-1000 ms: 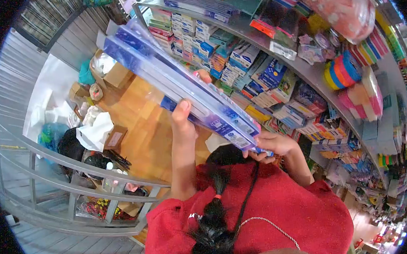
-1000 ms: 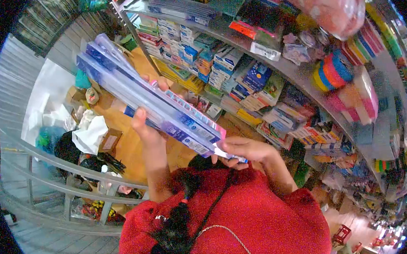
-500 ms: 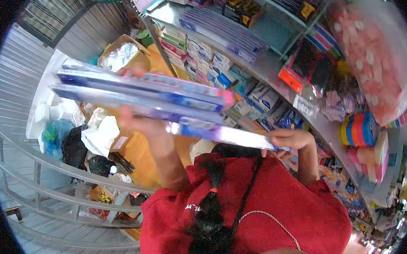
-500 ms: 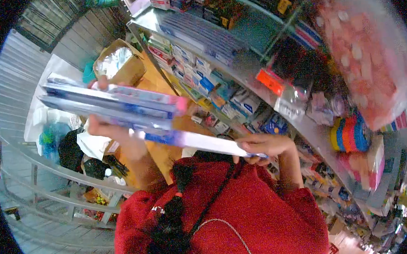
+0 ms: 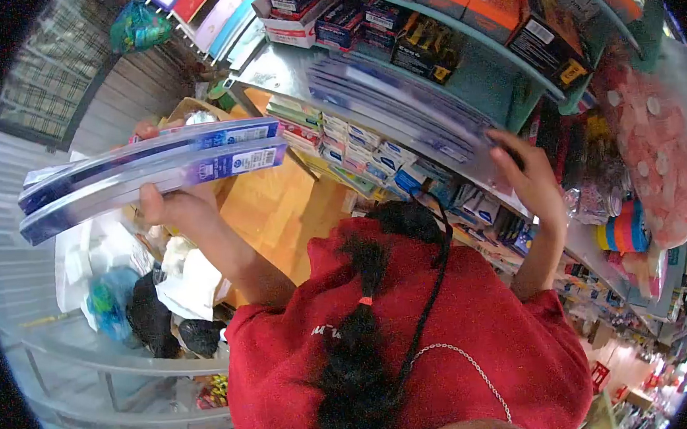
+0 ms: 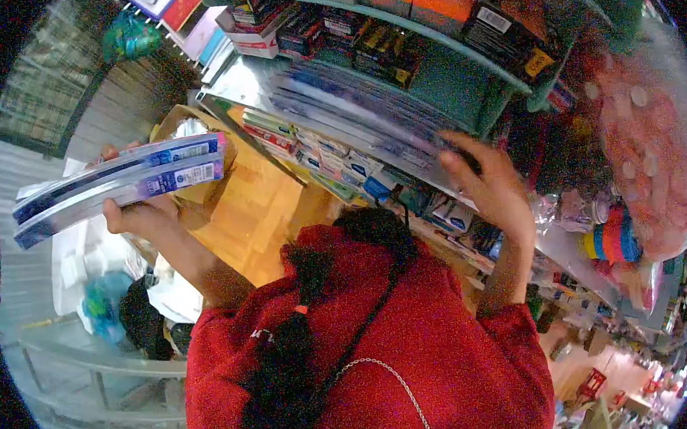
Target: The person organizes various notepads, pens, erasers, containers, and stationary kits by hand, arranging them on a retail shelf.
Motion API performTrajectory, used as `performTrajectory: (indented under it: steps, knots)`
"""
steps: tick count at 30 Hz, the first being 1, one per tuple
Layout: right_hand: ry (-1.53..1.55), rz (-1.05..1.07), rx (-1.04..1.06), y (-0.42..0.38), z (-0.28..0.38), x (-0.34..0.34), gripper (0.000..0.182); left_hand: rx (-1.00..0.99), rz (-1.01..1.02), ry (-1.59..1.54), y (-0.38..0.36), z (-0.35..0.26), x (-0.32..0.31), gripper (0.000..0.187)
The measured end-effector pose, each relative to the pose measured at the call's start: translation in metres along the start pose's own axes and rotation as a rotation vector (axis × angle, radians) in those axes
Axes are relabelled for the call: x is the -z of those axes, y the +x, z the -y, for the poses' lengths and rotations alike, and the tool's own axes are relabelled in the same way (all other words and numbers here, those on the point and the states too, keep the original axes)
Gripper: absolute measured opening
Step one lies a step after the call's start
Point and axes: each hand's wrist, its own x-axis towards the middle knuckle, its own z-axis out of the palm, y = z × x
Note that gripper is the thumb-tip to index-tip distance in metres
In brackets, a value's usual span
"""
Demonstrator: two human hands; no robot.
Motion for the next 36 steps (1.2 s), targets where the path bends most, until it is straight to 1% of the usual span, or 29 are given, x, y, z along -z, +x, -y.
performTrajectory:
  steps: [3, 4, 7, 10, 12, 13, 14, 17, 19, 20, 22, 23, 24, 25, 26, 27, 28, 29, 31, 32, 34, 36]
  knots:
    - [-0.317, -0.313, 0.311, 0.037, -0.002, -0.024, 0.039, -0.015, 0.153, 0.089, 0.02, 0.018, 0.01, 0.062]
    - [-0.375, -0.34, 0.252, 0.046, 0.002, -0.03, 0.04, -0.019, 0.184, 0.102, 0.026, 0.024, 0.011, 0.062]
    - [-0.643, -0.336, 0.087, 0.073, 0.002, -0.046, 0.039, -0.031, 0.277, 0.149, 0.035, 0.04, 0.012, 0.063]
    - [-0.729, -0.379, 0.122, 0.088, 0.0, -0.058, 0.038, -0.021, 0.378, 0.228, 0.04, 0.052, 0.012, 0.062]
    - [-0.662, -0.482, 0.219, 0.088, -0.002, -0.06, 0.038, 0.001, 0.441, 0.298, 0.04, 0.053, 0.004, 0.061]
    - [-0.628, -0.532, 0.271, 0.087, -0.002, -0.061, 0.038, -0.136, 0.705, 0.459, 0.049, 0.056, 0.007, 0.06]
    - [-0.537, -0.585, 0.274, 0.084, -0.001, -0.06, 0.038, -0.281, 0.967, 0.615, 0.064, 0.061, 0.013, 0.059]
    - [-0.252, -0.729, 0.317, 0.069, 0.003, -0.051, 0.038, -0.573, 1.332, 1.05, 0.07, 0.053, -0.029, 0.07]
    - [-0.037, -0.805, 0.389, 0.058, 0.002, -0.044, 0.037, -0.434, 1.347, 1.151, 0.052, 0.054, -0.074, 0.069]
    - [0.274, -0.801, 0.338, 0.052, 0.004, -0.045, 0.035, -0.474, 1.453, 1.136, 0.047, 0.061, -0.084, 0.068]
    - [0.368, -0.859, 0.375, 0.047, 0.003, -0.042, 0.033, -0.56, 1.662, 1.096, 0.043, 0.081, -0.104, 0.065]
    - [0.415, -0.891, 0.394, 0.044, 0.002, -0.04, 0.032, -0.59, 1.719, 1.099, 0.039, 0.088, -0.112, 0.066]
    - [0.449, -0.903, 0.357, 0.042, 0.001, -0.041, 0.035, -0.621, 1.776, 1.101, 0.036, 0.094, -0.119, 0.066]
    - [0.42, -0.908, 0.387, 0.042, 0.002, -0.044, 0.038, -0.653, 1.834, 1.102, 0.035, 0.103, -0.125, 0.067]
    - [0.389, -0.914, 0.419, 0.044, 0.002, -0.047, 0.041, -0.811, 1.761, 0.972, 0.033, 0.118, -0.124, 0.058]
    - [0.358, -0.918, 0.455, 0.046, 0.0, -0.049, 0.044, -0.798, 1.814, 0.966, 0.031, 0.125, -0.127, 0.059]
    - [0.244, -0.848, 0.469, 0.045, -0.002, -0.049, 0.056, -0.781, 1.865, 0.961, 0.03, 0.131, -0.129, 0.06]
    - [0.09, -0.788, 0.482, 0.043, 0.001, -0.048, 0.058, -0.759, 1.92, 0.955, 0.027, 0.135, -0.13, 0.06]
    - [-0.213, -0.657, 0.501, 0.043, 0.012, -0.049, 0.062, -0.693, 1.868, 0.864, 0.026, 0.143, -0.129, 0.064]
    - [-0.263, -0.593, 0.461, 0.045, 0.015, -0.052, 0.062, -0.663, 1.843, 0.821, 0.026, 0.146, -0.127, 0.066]
    - [-0.357, -0.463, 0.38, 0.047, 0.019, -0.057, 0.062, -0.54, 1.796, 0.75, 0.026, 0.153, -0.12, 0.067]
    - [-0.475, -0.46, 0.375, 0.052, 0.011, -0.065, 0.06, -0.418, 1.755, 0.714, 0.027, 0.152, -0.114, 0.065]
